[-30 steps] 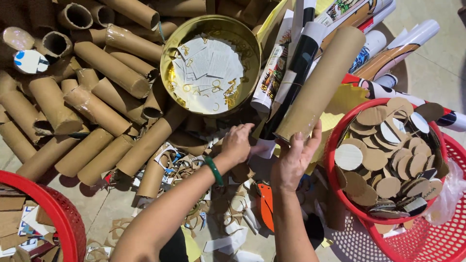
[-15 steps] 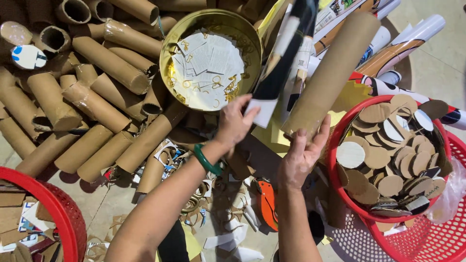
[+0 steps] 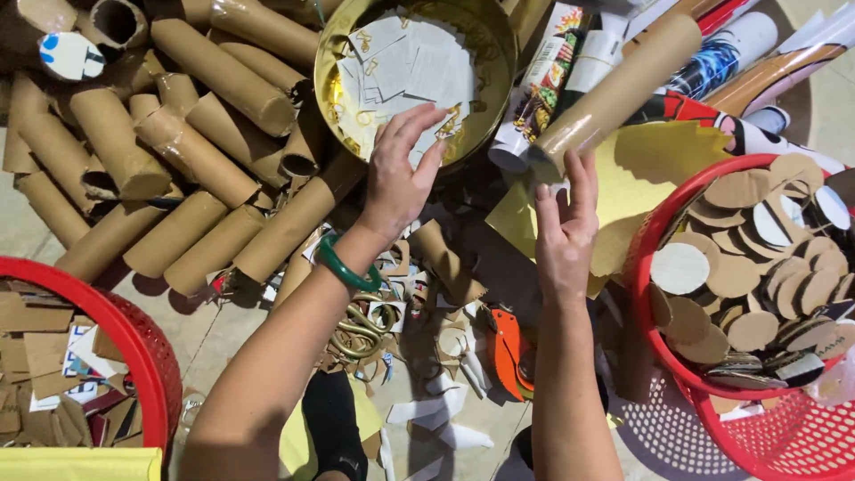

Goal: The person inserts rolled posters into cardboard tubes, seals the ends with cardboard caps and tape, and uses scissors to cut cardboard shapes from scraps on the floor.

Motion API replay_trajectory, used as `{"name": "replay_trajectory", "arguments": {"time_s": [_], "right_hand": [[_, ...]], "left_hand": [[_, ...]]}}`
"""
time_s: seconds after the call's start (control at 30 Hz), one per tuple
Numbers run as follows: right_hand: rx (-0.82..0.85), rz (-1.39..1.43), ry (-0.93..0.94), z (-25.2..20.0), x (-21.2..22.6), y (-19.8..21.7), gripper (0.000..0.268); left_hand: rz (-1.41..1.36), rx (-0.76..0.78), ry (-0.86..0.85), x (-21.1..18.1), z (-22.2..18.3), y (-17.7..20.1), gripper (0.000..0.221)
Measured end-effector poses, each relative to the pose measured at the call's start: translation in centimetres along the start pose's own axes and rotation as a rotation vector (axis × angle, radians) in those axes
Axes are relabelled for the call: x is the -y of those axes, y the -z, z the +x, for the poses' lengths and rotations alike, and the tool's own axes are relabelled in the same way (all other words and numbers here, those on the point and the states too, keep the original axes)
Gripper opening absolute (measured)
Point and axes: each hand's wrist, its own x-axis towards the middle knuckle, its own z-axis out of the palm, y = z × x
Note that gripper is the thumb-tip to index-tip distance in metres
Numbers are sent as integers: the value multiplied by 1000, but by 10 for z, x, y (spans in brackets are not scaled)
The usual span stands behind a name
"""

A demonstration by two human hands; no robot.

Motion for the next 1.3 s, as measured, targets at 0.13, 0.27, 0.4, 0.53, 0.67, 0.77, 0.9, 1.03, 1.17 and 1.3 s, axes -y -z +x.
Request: {"name": "replay_trajectory", "arguments": {"time_s": [0.13, 0.27, 0.4, 0.53, 0.67, 0.77, 0.9, 1.03, 1.17, 1.3], "right_hand": [[29, 21, 4, -13, -5, -9, 52], [21, -129, 24, -22, -4, -19, 48], [9, -127, 11, -28, -10, -24, 45], [28, -167, 69, -37, -5, -30, 44], [-18, -424, 202, -52, 8, -47, 43], [139, -481, 209, -64, -7, -61, 44], [502, -322, -85, -90, -19, -99, 60], [781, -570, 15, -129, -63, -112, 82], [792, -593, 10, -149, -79, -119, 76], [720, -654, 149, -158, -74, -132, 68]], "left_hand": [[53, 25, 46, 7, -40, 15, 30], [82, 217, 115, 43, -93, -7, 34], [100, 372, 209, 144, -173, -79, 65], [62, 408, 426, 153, -180, -78, 66], [66, 500, 521, 134, -155, -30, 30], [52, 396, 494, 101, -130, 32, 23], [79, 240, 511, 81, -131, 96, 33], [759, 471, 549, 64, -176, 146, 44], [942, 647, 619, 83, -225, 146, 94], [591, 576, 957, 74, -198, 169, 79]]}}
